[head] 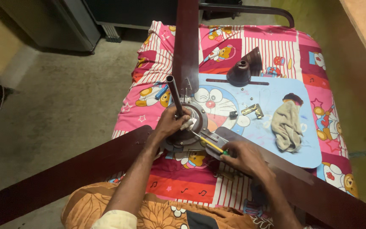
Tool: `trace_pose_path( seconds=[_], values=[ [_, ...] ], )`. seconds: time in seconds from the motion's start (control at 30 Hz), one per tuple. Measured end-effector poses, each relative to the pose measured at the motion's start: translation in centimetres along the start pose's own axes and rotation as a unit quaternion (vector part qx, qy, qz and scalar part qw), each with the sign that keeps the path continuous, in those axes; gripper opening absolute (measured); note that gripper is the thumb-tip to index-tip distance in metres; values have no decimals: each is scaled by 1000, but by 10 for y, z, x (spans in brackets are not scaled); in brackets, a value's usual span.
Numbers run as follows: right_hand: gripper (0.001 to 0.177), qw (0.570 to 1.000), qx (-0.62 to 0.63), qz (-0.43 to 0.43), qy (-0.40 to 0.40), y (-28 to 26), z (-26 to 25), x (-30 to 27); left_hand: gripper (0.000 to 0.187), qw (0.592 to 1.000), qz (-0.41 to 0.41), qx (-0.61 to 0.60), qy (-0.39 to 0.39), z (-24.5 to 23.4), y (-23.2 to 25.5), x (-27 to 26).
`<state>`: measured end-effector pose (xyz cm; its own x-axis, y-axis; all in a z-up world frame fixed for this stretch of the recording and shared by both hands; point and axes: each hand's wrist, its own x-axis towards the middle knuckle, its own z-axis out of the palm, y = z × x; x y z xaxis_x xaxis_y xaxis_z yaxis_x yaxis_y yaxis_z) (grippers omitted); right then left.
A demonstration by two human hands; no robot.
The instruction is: The person disassembles the central hub of a ceiling fan placed on a bed, removes a blade, and uses a screwdriver to adjust internal components. The person then reattaches the blade and continues to tighten parts of the hub.
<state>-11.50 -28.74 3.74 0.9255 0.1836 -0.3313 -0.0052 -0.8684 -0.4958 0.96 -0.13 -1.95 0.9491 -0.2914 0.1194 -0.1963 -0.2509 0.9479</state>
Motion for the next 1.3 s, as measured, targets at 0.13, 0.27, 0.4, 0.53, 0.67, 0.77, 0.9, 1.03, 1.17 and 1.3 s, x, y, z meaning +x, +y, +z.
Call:
trace_pose_path(
  seconds=[0.13,0.27,0.4,0.53,0.67,0.77,0.9,1.03,1.17,1.3],
  values=[
    [29,993,5,-113,43,-13,17,8,15,998,53,35,10,-1,-1,-1],
    [26,960,264,-71,64,-34,46,25,17,994,74,76,12,-3,-4,0],
    [25,921,330,-81,190,-53,70,47,14,996,77,50,14,-3,-8,1],
    [19,916,283,-132,250,-60,98,34,9,995,86,-32,31,4,-11,9],
    [16,934,252,-125,219,-62,116,15,11,978,195,11,71,6,-2,22],
    [16,937,230,-142,223,-66,118,11,10,986,149,-61,53,3,25,33],
    [15,938,207,-166,223,-70,122,6,8,967,163,-174,85,-13,80,40],
    [17,929,171,-184,271,-77,126,6,11,934,210,-248,150,-37,139,33],
    [36,929,113,-194,294,-87,129,17,13,903,289,-278,154,-62,182,33],
    [62,935,-34,-186,301,-105,127,51,10,888,316,-287,169,-80,185,27]
  ],
)
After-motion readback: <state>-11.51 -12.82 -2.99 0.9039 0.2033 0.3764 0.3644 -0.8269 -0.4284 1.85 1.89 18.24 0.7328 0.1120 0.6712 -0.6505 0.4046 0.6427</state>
